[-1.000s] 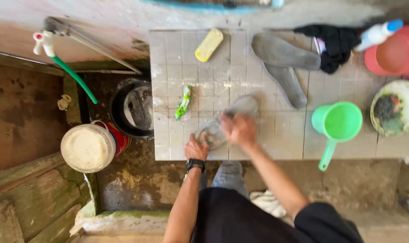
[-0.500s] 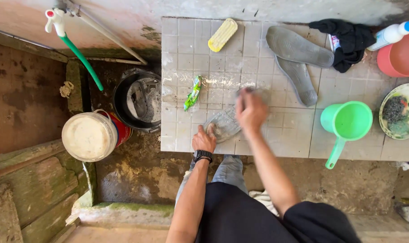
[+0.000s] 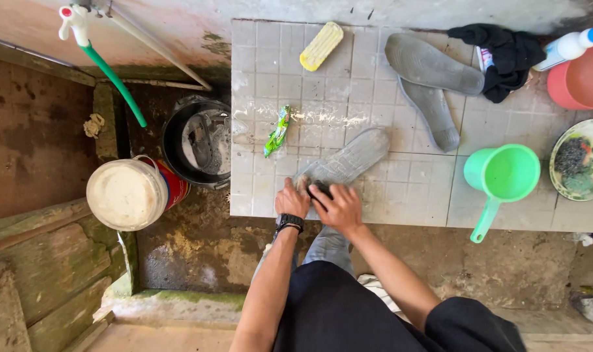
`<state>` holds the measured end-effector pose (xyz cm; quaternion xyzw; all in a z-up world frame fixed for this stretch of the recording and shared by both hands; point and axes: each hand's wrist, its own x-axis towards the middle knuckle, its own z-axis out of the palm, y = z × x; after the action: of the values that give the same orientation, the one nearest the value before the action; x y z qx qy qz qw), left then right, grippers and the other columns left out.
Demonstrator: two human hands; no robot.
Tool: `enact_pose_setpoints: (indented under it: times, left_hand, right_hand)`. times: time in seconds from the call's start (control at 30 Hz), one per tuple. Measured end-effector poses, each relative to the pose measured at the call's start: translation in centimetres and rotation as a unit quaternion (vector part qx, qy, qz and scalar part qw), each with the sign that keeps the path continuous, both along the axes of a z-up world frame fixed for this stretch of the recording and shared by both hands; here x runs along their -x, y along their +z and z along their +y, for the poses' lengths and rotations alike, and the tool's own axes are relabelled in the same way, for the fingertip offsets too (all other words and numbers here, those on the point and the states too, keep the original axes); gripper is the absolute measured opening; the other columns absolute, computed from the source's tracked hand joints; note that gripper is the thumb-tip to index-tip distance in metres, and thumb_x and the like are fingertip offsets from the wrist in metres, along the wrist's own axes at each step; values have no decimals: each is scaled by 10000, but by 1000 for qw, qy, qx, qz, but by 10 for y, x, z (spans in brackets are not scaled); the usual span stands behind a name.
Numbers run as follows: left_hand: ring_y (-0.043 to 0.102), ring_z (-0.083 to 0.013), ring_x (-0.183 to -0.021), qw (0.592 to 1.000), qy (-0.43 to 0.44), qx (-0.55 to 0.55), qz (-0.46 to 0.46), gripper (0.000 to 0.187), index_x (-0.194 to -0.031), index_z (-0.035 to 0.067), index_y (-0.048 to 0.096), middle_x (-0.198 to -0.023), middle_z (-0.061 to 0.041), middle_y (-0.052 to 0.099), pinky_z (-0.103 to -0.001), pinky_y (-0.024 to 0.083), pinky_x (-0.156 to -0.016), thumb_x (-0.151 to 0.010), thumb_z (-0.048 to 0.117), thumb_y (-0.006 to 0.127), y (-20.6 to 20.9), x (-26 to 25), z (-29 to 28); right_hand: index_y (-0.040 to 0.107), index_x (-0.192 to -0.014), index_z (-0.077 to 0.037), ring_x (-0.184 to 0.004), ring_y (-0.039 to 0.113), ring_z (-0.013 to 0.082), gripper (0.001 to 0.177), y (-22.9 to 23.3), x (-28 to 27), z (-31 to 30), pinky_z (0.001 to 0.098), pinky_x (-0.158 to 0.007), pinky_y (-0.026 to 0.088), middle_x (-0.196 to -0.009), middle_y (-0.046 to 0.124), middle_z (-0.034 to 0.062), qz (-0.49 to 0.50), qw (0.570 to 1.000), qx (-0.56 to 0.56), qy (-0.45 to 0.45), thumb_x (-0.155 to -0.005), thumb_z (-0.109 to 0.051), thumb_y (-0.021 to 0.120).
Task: Scrubbing and rinsing a pair of shoes at an outdoor washing station.
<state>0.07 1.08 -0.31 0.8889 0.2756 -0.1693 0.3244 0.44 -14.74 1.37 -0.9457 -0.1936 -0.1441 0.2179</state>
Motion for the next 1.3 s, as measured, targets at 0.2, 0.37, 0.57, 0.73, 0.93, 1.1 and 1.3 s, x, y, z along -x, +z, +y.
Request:
enact_pose_setpoints:
  times: [0.2, 0.37, 0.57, 0.73, 0.93, 1.1, 1.3]
  left_hand:
    - [697, -493, -842, 1000, 3, 6, -13, 549, -1168, -13, 651, -840, -333, 710, -567, 554, -737, -955, 492, 637, -27, 14, 1]
    - [698, -257, -788, 829, 273, 480, 87, 512, -1253, 17, 632, -1084, -172, 698, -468, 593, -613, -998, 461, 615, -29, 15, 14]
    - [643, -131, -921, 730, 337, 573, 156, 457, -1366, 280, 549, -1149, 75, 656, -313, 594, -621, -921, 383, 582, 25, 6, 9]
    - [684, -124, -858, 698, 372, 600, 122, 473, -1344, 126, 580, -1101, -12, 693, -263, 583, -585, -978, 422, 624, 31, 6, 2]
    - [594, -143, -513, 751, 431, 499, 40, 257, -1160, 135, 692, -869, -86, 631, -254, 433, -403, -967, 268, 586, -7, 12, -11]
    - [435, -94, -441, 526, 478, 701, 64, 268, -973, 83, 609, -735, -39, 531, -216, 302, -331, -1058, 305, 485, -182, 75, 8]
    - [537, -162, -599, 558, 512, 635, 151, 622, -1169, 68, 606, -871, -141, 623, -251, 447, -442, -969, 591, 335, -54, 48, 21]
  right_hand:
    - [688, -1301, -282, -838, 668, 203, 327, -20, -87, -91, 440, -744, 472, -972, 712, 27, -7, 990, 35, -139, -983, -306, 760]
    - [469, -1503, -234, -961, 658, 193, 515, -7, -115, -125, 373, -753, 521, -1181, 722, 64, 64, 887, -354, -289, -1058, -282, 723]
    - [436, -1577, -170, -775, 655, 146, 595, 60, -90, -81, 262, -564, 518, -1192, 673, 66, 281, 748, -537, -270, -1030, -323, 614]
    - [522, -1554, -77, -1207, 692, 292, 469, 57, -92, -52, 422, -998, 555, -1383, 673, 155, 73, 948, -290, -110, -1148, -283, 638]
    - [615, -1417, -110, -997, 738, 292, 424, 99, -68, -4, 375, -829, 591, -1184, 730, 138, 132, 954, -218, -155, -1023, -256, 679]
    - [734, -1238, -179, -636, 718, 207, 370, 50, -43, -12, 364, -540, 591, -893, 791, 57, 138, 984, -115, 2, -889, -300, 749]
    - [677, -1369, -190, -898, 754, 259, 388, 39, -129, -48, 366, -715, 591, -1131, 774, 75, 88, 988, -103, -74, -1031, -381, 668]
